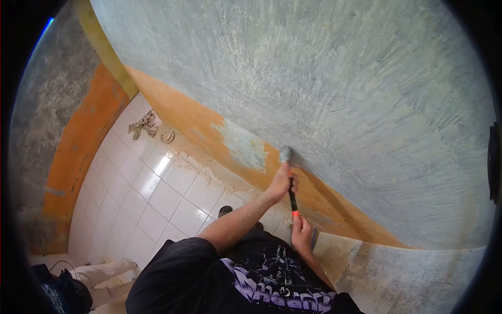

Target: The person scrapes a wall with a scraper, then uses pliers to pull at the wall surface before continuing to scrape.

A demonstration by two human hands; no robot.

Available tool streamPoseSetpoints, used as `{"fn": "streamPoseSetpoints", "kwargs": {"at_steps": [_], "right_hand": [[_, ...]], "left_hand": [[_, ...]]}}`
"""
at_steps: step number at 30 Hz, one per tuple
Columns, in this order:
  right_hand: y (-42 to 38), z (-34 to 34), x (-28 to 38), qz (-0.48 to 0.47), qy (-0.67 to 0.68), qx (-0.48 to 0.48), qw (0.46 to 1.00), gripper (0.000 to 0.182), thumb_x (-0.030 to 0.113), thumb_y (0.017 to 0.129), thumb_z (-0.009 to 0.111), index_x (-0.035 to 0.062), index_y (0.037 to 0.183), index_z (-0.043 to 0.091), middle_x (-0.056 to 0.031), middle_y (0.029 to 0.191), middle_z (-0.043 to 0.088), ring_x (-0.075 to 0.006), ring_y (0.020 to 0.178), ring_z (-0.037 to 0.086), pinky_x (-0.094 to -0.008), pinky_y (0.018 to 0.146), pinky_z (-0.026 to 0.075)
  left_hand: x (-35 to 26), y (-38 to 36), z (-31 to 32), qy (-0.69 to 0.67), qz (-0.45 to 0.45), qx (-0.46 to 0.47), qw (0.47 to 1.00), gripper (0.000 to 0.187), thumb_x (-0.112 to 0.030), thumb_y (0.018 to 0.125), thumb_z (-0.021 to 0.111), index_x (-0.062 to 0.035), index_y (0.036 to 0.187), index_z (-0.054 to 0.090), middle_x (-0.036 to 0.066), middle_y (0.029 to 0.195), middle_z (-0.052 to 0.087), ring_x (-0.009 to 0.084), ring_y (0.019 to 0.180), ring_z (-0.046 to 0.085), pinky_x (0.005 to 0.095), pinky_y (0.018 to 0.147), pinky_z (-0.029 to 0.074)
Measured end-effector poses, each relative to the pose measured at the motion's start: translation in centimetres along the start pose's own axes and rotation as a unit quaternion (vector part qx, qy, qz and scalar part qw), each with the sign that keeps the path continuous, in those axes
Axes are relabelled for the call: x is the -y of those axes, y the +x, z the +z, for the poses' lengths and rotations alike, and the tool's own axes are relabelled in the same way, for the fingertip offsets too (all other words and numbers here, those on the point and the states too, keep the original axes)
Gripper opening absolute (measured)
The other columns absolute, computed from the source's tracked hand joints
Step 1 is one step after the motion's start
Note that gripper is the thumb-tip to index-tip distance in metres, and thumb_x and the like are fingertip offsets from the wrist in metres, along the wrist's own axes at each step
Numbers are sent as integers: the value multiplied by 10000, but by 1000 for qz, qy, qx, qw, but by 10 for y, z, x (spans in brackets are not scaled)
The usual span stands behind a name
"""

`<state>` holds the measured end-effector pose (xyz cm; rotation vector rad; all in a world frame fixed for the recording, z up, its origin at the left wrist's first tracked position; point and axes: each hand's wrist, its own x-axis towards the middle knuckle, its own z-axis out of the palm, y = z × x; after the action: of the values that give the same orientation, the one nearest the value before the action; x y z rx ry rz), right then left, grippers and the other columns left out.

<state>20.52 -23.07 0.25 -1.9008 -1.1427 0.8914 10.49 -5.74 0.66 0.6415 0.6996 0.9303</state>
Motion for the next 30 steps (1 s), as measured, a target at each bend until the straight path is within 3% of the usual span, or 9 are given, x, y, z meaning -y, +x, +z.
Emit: {"fn": "streamPoseSetpoints", "kwargs": {"at_steps": [3,7,10,13,19,22,25,30], "right_hand": [[12,17,13,-25,-14,2,1000,319,305,1015,545,7,951,640,-53,619,537,-137,563,493,-328,534,402],[-11,16,-2,43,4,-36,998,330,320,1005,556,4,971,645,-60,621,541,-144,565,509,-333,540,415],[-14,8,-6,73,47,-24,996,333,326,1001,560,5,976,645,-50,609,535,-143,559,512,-327,540,417],[-8,24,-2,15,-44,-39,998,331,325,1005,551,7,976,638,-42,594,519,-145,552,508,-333,539,418],[-21,21,0,60,38,-54,996,345,340,1010,544,9,965,630,-84,609,535,-167,559,525,-348,545,420],[-4,36,-16,-51,-41,-74,995,347,335,1010,553,4,954,638,-46,602,532,-132,544,508,-319,526,404],[-12,46,-8,22,18,-68,997,348,332,1010,554,-1,954,638,-37,593,521,-129,526,492,-311,514,395],[-15,32,-3,22,-21,-74,997,343,333,1003,568,2,950,638,-24,608,525,-118,553,498,-313,530,404]], "left_hand": [[-22,5,-27,-35,10,9,999,625,-634,1014,264,-76,1194,479,24,642,480,149,509,513,320,529,489],[-24,-2,-27,175,-42,33,983,509,-502,1055,318,-59,1182,533,66,756,594,187,649,643,328,608,545],[-25,3,-26,246,-81,62,964,494,-486,1055,330,-60,1193,540,77,775,614,170,654,645,319,601,541],[-45,-1,-37,220,-92,65,969,527,-518,1045,340,-65,1222,542,56,796,620,162,724,646,316,605,539],[-41,-1,-31,263,-122,102,952,593,-575,1028,322,-91,1291,543,89,955,611,182,864,638,351,686,579],[-49,5,-50,239,-113,93,960,594,-578,1028,321,-96,1296,541,80,951,610,176,873,632,352,678,579],[-55,5,-46,267,-118,92,952,614,-589,1025,308,-100,1312,542,80,980,604,179,892,626,360,690,578],[-52,1,-45,323,-110,110,933,643,-605,1020,296,-100,1335,540,104,1061,578,189,925,620,360,707,575]]}}
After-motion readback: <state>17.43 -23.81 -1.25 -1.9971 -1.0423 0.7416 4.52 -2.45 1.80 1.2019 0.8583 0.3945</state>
